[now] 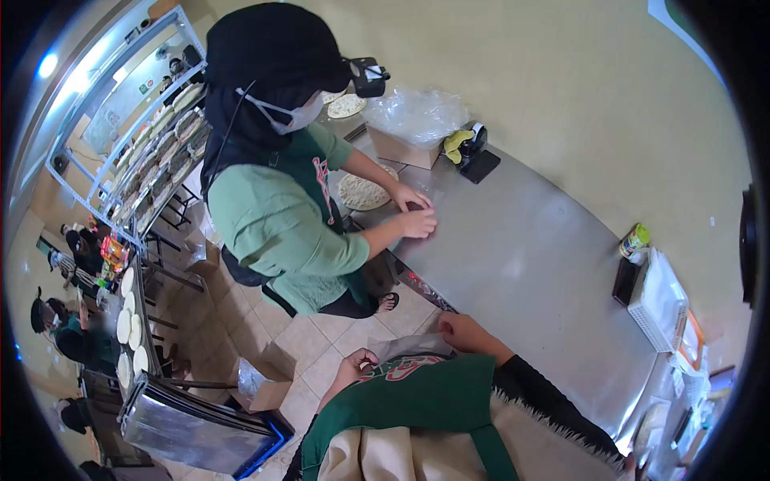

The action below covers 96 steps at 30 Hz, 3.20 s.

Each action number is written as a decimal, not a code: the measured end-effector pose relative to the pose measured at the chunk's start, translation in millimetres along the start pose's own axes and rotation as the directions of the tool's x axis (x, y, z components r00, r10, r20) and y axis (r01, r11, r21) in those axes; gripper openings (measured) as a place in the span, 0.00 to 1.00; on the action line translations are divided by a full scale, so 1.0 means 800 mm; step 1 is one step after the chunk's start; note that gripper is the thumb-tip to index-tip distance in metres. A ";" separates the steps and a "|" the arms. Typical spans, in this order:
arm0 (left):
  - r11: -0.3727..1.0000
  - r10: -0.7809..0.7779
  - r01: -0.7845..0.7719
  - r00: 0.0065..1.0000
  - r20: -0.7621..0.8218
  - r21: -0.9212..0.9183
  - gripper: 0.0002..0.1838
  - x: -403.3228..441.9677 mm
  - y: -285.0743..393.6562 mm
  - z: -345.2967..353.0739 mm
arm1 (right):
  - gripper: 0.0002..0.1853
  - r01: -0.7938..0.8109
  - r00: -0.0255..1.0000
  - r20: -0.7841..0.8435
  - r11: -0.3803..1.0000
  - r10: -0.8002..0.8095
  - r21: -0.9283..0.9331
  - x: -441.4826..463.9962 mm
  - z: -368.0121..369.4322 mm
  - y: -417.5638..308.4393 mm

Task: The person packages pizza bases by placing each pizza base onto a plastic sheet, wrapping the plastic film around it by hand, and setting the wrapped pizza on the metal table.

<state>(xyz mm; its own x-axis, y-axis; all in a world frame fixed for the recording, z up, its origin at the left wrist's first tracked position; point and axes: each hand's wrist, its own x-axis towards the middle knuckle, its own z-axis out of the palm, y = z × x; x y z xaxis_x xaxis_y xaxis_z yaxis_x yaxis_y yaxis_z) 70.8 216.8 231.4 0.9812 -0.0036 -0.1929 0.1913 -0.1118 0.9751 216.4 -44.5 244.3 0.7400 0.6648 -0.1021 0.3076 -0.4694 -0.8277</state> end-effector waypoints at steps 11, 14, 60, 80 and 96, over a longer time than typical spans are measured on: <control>0.985 0.168 -0.169 0.985 -0.023 -0.034 0.10 0.062 0.041 0.074 | 0.09 0.196 0.963 0.144 0.957 -0.229 0.212 0.033 -0.070 0.085; 0.980 -0.019 0.023 0.999 -0.026 0.197 0.13 0.059 0.054 0.082 | 0.11 0.244 0.902 0.355 0.968 -0.246 0.050 0.049 -0.061 0.107; 0.608 -0.048 0.245 0.961 -0.273 0.755 0.15 0.025 0.016 0.090 | 0.18 0.294 0.923 0.296 0.948 -0.247 -0.125 0.090 -0.015 0.051; 0.815 -0.383 0.522 0.812 -0.441 0.252 0.30 -0.016 0.027 0.090 | 0.11 -0.031 0.991 0.137 0.969 -0.003 0.246 0.023 -0.052 0.101; 0.383 -0.810 0.610 0.583 0.065 -0.694 0.30 0.043 -0.175 -0.065 | 0.18 0.058 0.580 0.204 -0.290 0.788 0.955 0.057 -0.029 0.118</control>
<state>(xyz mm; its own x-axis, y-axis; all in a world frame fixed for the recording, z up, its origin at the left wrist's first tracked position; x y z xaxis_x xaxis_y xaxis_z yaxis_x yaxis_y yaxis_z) 79.3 283.8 93.9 0.4158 0.0235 -0.9091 0.6887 0.6447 0.3317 292.8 -72.1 174.4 0.5501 0.1342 -0.8242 -0.6173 0.7301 -0.2931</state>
